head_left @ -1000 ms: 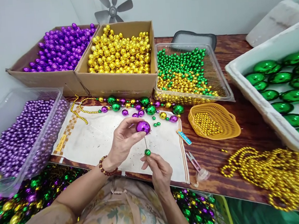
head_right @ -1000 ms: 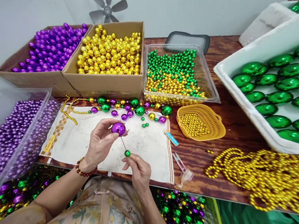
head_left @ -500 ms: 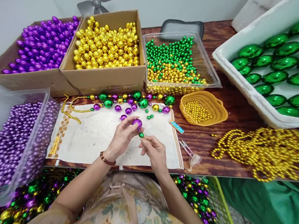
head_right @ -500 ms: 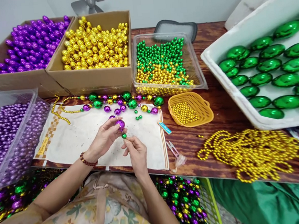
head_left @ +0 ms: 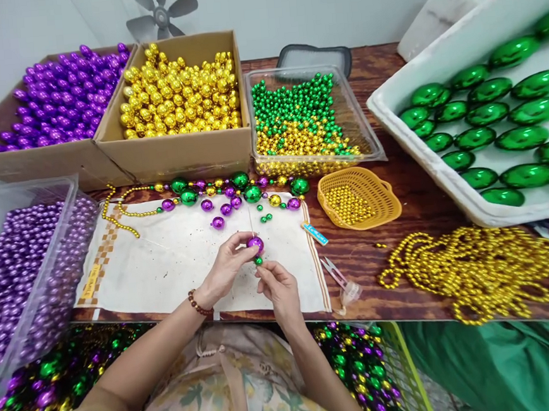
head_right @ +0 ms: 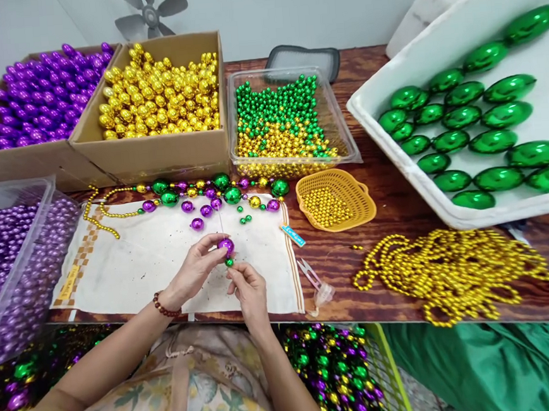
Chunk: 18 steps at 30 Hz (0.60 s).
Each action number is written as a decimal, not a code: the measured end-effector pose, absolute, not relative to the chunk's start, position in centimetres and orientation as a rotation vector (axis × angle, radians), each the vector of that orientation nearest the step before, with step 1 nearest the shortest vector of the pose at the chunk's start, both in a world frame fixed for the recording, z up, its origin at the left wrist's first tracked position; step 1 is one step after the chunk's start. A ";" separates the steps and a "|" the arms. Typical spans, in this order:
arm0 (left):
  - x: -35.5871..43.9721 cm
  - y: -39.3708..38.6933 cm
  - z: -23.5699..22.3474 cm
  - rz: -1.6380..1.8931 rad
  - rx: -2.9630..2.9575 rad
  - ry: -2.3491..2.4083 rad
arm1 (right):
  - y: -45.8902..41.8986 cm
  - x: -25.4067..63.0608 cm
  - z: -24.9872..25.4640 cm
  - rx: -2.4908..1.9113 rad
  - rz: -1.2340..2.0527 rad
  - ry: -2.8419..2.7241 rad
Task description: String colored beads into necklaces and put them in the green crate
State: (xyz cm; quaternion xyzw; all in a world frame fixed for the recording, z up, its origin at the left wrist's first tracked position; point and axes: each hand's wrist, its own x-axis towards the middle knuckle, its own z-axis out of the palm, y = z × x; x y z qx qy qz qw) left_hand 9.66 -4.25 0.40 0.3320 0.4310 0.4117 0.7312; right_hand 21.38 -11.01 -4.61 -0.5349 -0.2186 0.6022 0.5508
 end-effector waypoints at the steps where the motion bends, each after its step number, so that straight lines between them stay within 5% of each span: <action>1: 9.8 -4.2 0.4 0.897 0.718 0.939 | -11.2 21.6 -4.7 -1.263 1.435 -0.528; 18: 11.6 -0.2 1.0 0.766 1.207 1.003 | -12.0 26.1 -6.6 -1.234 1.228 -0.532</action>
